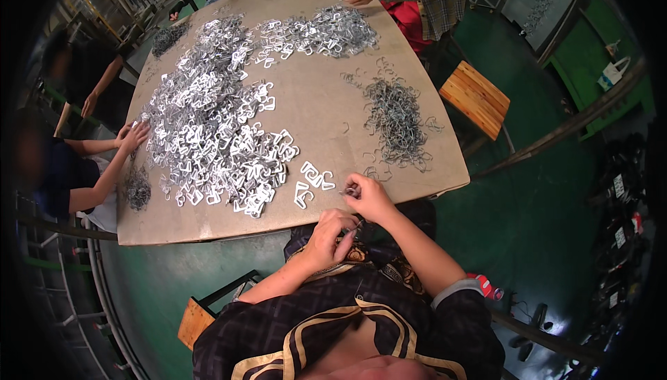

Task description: The person sits at a table and repeatedly picks up small metal hooks and wire loops, then attaches the loops to the hooks by hand. The person occasionally hangs the assembled pieces on a nearby metal rack. Other people at the table perform the same task.

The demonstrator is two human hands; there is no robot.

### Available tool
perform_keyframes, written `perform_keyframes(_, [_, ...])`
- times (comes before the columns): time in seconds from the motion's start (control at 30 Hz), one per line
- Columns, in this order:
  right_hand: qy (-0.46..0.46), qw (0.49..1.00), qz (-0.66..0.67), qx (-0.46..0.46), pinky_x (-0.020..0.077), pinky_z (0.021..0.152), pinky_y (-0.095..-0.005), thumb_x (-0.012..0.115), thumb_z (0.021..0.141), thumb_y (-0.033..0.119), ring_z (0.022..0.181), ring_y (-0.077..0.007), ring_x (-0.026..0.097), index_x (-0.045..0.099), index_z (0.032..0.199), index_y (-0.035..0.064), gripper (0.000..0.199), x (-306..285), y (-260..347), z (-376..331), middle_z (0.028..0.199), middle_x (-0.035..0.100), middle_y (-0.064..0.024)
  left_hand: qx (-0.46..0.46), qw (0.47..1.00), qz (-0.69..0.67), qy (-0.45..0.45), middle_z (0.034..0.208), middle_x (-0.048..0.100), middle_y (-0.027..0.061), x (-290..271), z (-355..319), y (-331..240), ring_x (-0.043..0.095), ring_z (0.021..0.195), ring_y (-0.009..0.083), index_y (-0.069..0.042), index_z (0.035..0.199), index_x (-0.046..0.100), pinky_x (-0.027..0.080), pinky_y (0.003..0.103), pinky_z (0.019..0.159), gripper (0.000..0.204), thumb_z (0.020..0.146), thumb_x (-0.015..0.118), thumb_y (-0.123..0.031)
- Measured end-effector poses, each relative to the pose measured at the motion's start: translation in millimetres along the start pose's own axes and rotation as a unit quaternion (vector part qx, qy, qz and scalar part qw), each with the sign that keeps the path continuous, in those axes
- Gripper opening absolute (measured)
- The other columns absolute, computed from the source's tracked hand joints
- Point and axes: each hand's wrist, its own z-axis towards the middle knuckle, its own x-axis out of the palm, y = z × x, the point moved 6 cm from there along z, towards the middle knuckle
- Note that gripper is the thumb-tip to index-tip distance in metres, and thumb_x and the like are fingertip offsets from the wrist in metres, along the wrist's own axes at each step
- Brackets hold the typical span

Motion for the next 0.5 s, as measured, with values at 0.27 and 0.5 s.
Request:
perform_keyframes(0.27, [0.104, 0.972, 0.208, 0.035, 0.0479, 0.063, -0.0217, 0.064, 0.079, -0.005, 0.068, -0.0060, 0.054, 0.054, 0.114, 0.0021, 0.036, -45.7, 30.4, -50.0, 0.085, 0.057, 0.0008, 0.008, 0.999, 0.042, 0.031, 0.097, 0.060, 0.0115, 5.8, 11.2, 2.4, 0.057, 0.091, 0.0310, -0.004, 0.099, 0.054, 0.042, 0.040, 0.083, 0.028, 0.075, 0.065, 0.006])
perform_keyframes(0.5, [0.060, 0.979, 0.189, 0.041, 0.0478, 0.064, -0.0212, 0.064, 0.078, -0.008, 0.068, -0.0065, 0.055, 0.050, 0.119, 0.0034, 0.045, -62.3, 43.4, -70.4, 0.079, 0.057, -0.0008, 0.040, 0.991, 0.087, 0.090, 0.097, 0.058, 0.0094, 16.5, 15.6, 0.2, 0.056, 0.095, 0.0291, -0.005, 0.100, 0.054, 0.040, 0.039, 0.084, 0.032, 0.073, 0.068, 0.003])
